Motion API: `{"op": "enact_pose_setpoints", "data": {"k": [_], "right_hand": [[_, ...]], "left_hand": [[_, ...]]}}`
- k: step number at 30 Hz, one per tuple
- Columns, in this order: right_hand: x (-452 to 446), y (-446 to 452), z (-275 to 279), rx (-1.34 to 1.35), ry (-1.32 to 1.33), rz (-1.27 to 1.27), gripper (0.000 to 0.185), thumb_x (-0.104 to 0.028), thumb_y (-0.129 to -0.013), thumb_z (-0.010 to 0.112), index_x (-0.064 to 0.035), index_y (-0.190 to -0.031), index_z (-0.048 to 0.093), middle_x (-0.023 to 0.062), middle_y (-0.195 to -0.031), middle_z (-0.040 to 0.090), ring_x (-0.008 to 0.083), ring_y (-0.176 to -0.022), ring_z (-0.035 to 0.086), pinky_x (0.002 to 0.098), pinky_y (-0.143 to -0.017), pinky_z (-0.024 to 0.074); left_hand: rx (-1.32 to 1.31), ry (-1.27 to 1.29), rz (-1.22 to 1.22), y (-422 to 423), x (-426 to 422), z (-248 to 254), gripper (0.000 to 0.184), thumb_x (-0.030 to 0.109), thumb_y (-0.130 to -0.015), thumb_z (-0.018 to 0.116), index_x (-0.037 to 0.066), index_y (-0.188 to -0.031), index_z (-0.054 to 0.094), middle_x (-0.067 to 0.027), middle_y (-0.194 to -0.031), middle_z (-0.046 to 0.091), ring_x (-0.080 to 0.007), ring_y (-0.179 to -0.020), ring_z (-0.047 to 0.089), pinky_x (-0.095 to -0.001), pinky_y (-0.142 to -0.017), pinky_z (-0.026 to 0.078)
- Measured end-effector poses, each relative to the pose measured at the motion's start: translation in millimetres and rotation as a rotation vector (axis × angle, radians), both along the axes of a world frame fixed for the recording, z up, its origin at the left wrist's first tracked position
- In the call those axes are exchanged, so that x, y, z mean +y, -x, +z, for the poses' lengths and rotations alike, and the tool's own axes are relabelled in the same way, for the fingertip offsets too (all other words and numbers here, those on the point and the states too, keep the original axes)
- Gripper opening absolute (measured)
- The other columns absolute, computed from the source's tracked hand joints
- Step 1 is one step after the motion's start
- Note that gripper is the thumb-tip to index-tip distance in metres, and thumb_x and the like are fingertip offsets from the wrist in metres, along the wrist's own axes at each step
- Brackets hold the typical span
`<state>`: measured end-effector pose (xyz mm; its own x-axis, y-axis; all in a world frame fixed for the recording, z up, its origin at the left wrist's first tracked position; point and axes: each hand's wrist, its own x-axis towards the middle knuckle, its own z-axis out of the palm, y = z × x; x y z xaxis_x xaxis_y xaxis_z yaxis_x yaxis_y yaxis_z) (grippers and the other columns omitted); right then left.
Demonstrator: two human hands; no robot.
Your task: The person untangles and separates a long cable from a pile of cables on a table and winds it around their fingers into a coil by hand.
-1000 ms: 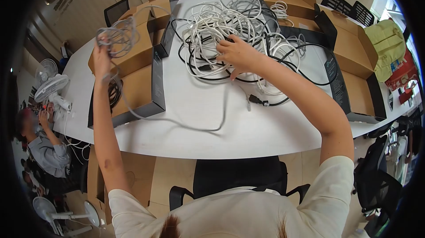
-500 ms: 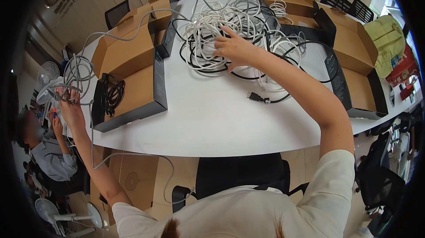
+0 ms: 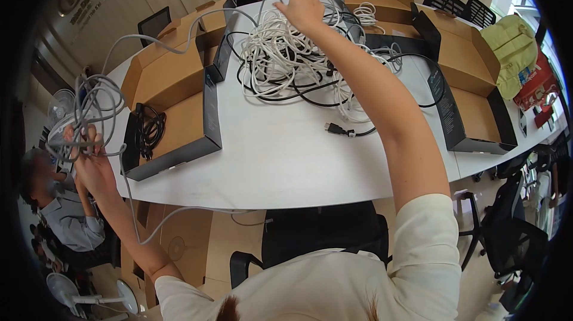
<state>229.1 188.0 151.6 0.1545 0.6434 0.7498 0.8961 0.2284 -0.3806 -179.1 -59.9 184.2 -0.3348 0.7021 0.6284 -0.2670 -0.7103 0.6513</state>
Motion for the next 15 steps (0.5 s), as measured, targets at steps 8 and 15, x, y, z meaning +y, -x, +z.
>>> {"op": "enact_pose_setpoints", "data": {"k": [8, 15], "right_hand": [[-18.2, -44.3, 65.5, -0.063, -0.042, -0.06, 0.041, -0.042, -0.091, 0.05, -0.0042, -0.083, 0.066, 0.0177, -0.075, 0.065, 0.0344, -0.074, 0.065, 0.0428, -0.067, 0.0516], [-65.1, -77.7, 151.8, 0.502, -0.308, 0.568, 0.052, -0.043, -0.093, 0.052, 0.0, -0.064, 0.058, 0.0044, -0.047, 0.05, 0.0128, -0.037, 0.05, 0.0256, -0.033, 0.038]], "left_hand": [[-0.009, -0.092, -0.296, 12.4, -15.2, -1.6, 0.018, 0.016, -0.098, 0.043, 0.004, -0.111, 0.045, -0.0059, -0.095, 0.041, -0.0068, -0.064, 0.031, -0.0208, -0.058, 0.031], [-0.039, -0.003, -0.263, -46.4, -10.4, -10.4, 0.015, 0.021, -0.1, 0.041, 0.008, -0.096, 0.045, -0.0012, -0.082, 0.04, -0.0064, -0.062, 0.032, -0.0215, -0.053, 0.028]]}}
